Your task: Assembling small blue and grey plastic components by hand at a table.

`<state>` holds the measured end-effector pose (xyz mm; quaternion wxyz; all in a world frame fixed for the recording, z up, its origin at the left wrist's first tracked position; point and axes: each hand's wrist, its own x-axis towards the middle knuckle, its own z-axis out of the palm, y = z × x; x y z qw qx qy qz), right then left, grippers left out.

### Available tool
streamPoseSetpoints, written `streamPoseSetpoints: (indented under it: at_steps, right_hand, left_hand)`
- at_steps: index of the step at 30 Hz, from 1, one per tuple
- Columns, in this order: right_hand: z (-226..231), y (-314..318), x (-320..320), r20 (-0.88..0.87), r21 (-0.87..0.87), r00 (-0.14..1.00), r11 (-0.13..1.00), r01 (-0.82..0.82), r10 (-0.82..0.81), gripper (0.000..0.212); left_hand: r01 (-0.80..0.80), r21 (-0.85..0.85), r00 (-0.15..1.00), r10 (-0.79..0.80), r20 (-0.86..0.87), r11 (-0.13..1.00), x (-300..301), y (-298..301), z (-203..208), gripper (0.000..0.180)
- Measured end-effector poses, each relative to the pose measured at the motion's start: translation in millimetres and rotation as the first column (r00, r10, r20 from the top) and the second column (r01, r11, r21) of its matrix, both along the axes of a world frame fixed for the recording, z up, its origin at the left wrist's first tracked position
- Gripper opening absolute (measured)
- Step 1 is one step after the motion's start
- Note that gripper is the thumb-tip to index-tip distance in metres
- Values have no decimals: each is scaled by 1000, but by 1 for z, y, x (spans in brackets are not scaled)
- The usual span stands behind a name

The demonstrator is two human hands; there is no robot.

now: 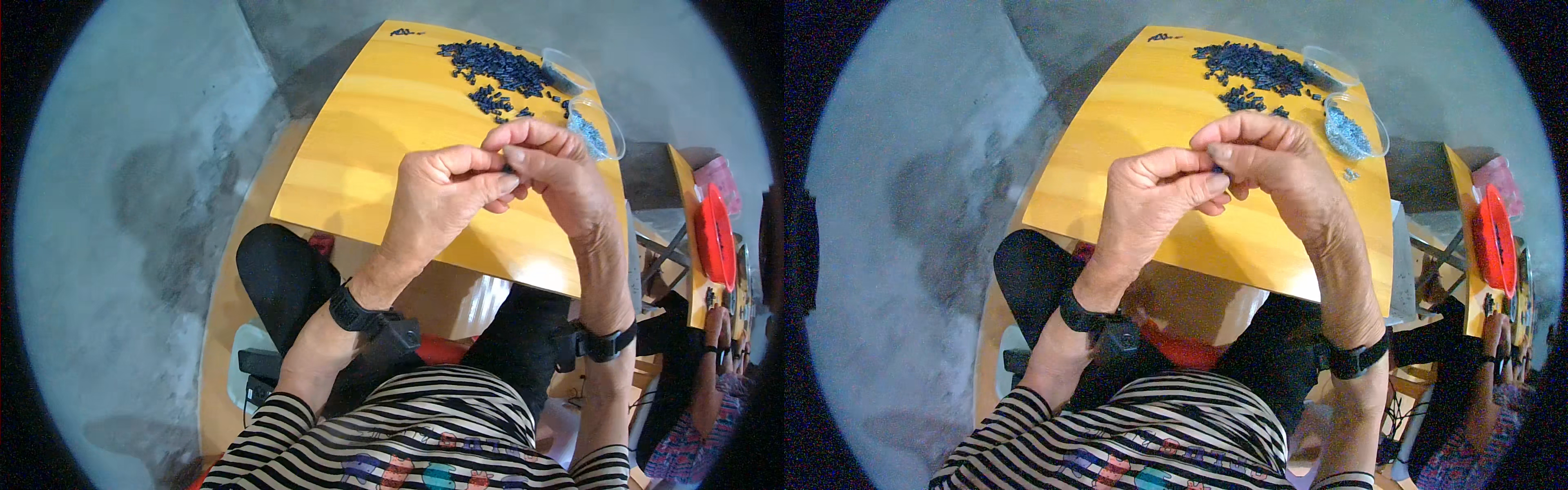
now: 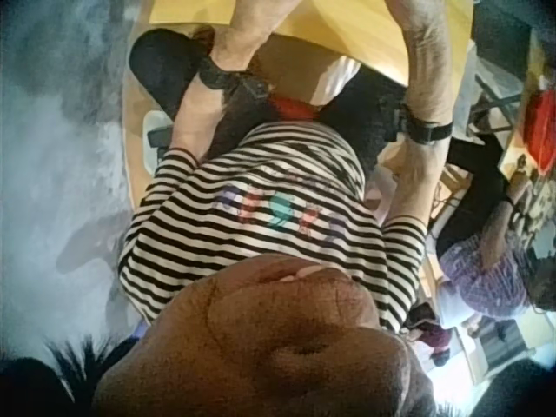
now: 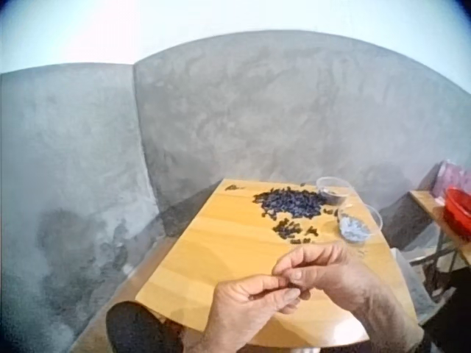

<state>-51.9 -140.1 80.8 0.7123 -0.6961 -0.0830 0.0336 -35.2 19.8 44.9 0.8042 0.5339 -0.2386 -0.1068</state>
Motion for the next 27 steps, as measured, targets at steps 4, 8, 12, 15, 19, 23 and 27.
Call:
streamPoseSetpoints:
  at_steps: [4, 8, 12, 15, 19, 23, 27]
  right_hand:
    - [-12, -7, -4, -83, -31, 996, 999, 33, -36, 17]
    - [-24, -16, -7, -115, -65, 991, 996, 67, -75, 19]
    - [-33, -23, -6, -123, -67, 990, 996, 54, -62, 19]
    - [-40, -28, -3, -139, -43, 989, 998, 47, -53, 20]
    - [-49, -33, -1, -167, -22, 985, 999, 41, -44, 21]
    - [-55, -31, 3, -144, -146, 988, 989, 35, -56, 21]
    - [-69, -32, 2, -167, -236, 982, 971, 43, -84, 22]
  left_hand:
    - [-7, 42, 999, 5, 40, 999, 2, -11, -18, 12]
    - [-19, 80, 999, 16, 43, 997, 5, -19, -36, 12]
    - [-25, 149, 1000, 24, 4, 988, 6, -25, -42, 10]
    - [-107, 212, 982, 71, 174, 971, 11, -28, -54, 11]
    - [-179, 218, 954, 116, 275, 959, 14, -30, -61, 11]
    - [-216, 318, 941, 110, 319, 923, 15, -28, -64, 10]
    - [-212, 364, 932, 75, 355, 907, 16, -29, -79, 10]
